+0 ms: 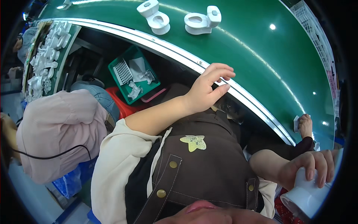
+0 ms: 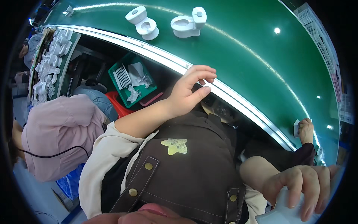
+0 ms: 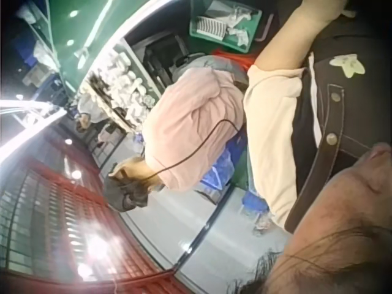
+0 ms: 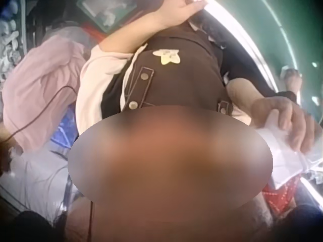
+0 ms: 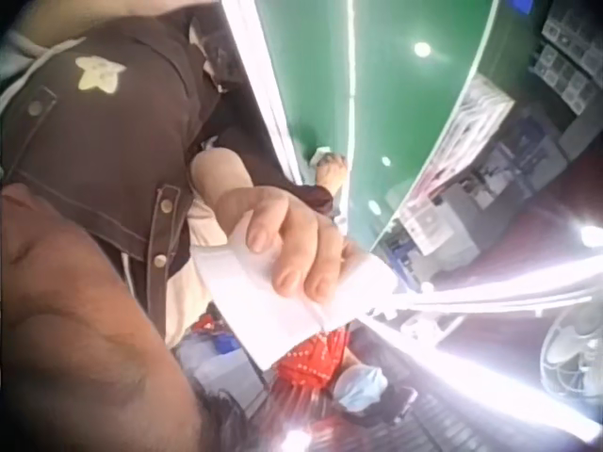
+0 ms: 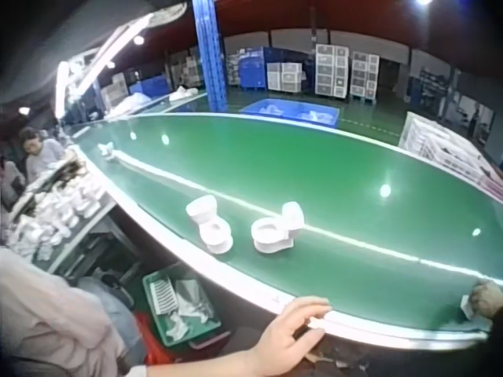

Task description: The person repeatedly takes miniature toilet toys and small batteries from a conveyor belt, inserts the batteries into the compartments of each toilet by hand, and places the assembled toilets back onto the conveyor belt.

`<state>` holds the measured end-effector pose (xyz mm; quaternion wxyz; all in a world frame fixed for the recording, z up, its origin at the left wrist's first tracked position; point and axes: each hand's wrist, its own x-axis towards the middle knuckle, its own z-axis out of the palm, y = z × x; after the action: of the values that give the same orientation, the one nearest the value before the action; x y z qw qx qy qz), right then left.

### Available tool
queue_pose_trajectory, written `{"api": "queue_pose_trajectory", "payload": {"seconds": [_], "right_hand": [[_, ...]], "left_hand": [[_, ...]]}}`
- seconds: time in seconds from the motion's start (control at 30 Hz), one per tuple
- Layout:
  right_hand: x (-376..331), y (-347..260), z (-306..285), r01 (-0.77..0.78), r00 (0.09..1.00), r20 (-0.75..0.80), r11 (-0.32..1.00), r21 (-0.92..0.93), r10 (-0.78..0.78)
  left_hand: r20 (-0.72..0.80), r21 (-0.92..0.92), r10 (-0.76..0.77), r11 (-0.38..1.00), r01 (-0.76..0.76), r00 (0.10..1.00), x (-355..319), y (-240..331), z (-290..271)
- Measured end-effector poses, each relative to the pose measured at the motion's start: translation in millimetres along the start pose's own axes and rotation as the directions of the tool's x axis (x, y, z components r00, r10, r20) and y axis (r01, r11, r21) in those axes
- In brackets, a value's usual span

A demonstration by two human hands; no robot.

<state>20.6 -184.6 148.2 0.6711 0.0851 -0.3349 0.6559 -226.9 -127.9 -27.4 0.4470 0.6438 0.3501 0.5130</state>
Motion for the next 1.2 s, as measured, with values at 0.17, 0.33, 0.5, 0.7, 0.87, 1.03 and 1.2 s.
{"api": "queue_pose_trajectory", "payload": {"seconds": [0.17,0.33,0.5,0.7,0.87,1.03,1.2], "right_hand": [[6.6,2.4,-17.4,-0.048,0.997,-0.063,0.993,-0.105,0.042],[33.4,66.9,-108.1,-0.147,0.937,-0.3,0.578,-0.803,-0.18],[41.0,112.3,-202.7,-0.085,0.994,-0.098,-0.199,-0.976,0.056],[54.0,108.6,-198.7,-0.012,0.965,-0.131,-0.457,-0.889,0.229],[59.3,100.0,-209.4,-0.03,0.931,-0.223,-0.548,-0.836,0.289],[59.8,71.7,-218.7,-0.33,0.943,-0.33,0.026,-0.944,-0.035],[42.2,32.7,-247.3,-0.506,0.669,-0.742,0.696,-0.509,-0.056]], "left_hand": [[-0.016,0.019,0.016,1.0,-0.015,1.0,1.7,-11.3,-6.5],[-0.063,0.059,-0.002,0.998,0.006,0.998,0.4,-18.2,-15.8],[-0.055,0.116,0.004,0.993,0.003,0.998,-5.2,-15.3,-18.1],[-0.056,0.093,-0.011,0.996,0.016,0.998,-8.1,-26.6,-23.1],[-0.03,0.126,-0.01,0.992,0.013,1.0,5.0,-27.6,-17.2],[0.086,0.19,-0.035,0.982,0.018,0.996,36.2,-31.8,-3.6],[0.301,0.668,0.357,0.584,-0.462,0.885,94.5,-71.7,36.0]]}}
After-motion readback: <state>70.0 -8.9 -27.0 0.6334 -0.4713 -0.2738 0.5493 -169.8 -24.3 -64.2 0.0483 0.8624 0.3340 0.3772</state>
